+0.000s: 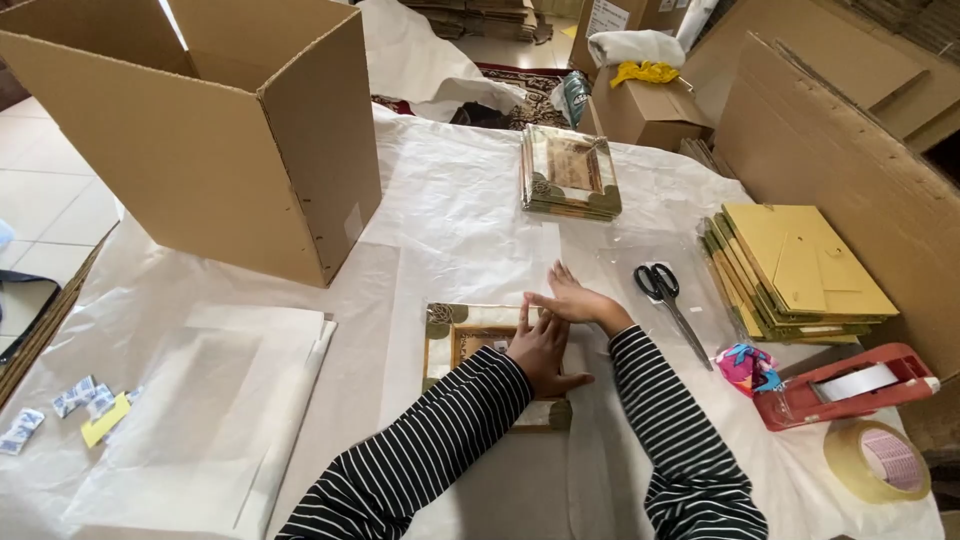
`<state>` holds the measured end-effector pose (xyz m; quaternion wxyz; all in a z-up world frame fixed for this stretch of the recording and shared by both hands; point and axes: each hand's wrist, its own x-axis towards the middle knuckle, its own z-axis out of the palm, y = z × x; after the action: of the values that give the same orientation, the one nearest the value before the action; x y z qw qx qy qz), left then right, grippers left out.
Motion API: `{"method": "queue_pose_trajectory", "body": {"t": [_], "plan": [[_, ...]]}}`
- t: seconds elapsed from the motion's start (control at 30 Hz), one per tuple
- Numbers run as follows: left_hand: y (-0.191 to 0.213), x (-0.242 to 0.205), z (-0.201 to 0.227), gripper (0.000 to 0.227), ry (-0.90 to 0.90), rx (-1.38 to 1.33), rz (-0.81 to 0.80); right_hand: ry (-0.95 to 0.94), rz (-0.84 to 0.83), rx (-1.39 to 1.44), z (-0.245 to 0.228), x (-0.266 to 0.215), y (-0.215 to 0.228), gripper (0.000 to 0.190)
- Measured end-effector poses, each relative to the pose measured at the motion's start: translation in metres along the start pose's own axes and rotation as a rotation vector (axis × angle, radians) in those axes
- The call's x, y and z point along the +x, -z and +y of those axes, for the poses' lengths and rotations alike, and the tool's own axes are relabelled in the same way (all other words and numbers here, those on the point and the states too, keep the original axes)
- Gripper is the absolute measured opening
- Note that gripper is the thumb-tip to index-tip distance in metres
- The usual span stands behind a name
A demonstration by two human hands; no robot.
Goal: Wrapping a picture frame in protective paper and placing it into a shipping box.
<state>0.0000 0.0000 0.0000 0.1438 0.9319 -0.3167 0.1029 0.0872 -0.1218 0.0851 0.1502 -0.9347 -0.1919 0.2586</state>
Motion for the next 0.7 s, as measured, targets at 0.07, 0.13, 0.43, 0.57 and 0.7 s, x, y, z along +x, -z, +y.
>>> {"method": "queue_pose_trajectory", "body": {"t": [0.07,0.13,0.43,0.57,0.7], "plan": [[-0.001,0.001,0.000,0.116,0.006,0.029,0.004,0.036,0.070,0.022,0.015,0.019,-0.004,0.113],[-0.015,0.004,-0.004,0.115,0.007,0.068,-0.009,0.062,0.165,0.032,0.028,0.040,-0.005,0.114],[-0.007,0.002,-0.005,0.114,-0.026,0.076,-0.012,0.044,0.352,-0.139,0.055,0.112,0.009,0.106],[0.005,0.000,-0.002,0.115,-0.041,0.032,-0.021,0.050,0.381,0.106,0.040,0.062,0.015,0.110],[0.012,-0.001,-0.002,0.114,-0.045,0.030,-0.031,0.069,0.360,0.039,0.033,0.001,-0.008,0.096]]}}
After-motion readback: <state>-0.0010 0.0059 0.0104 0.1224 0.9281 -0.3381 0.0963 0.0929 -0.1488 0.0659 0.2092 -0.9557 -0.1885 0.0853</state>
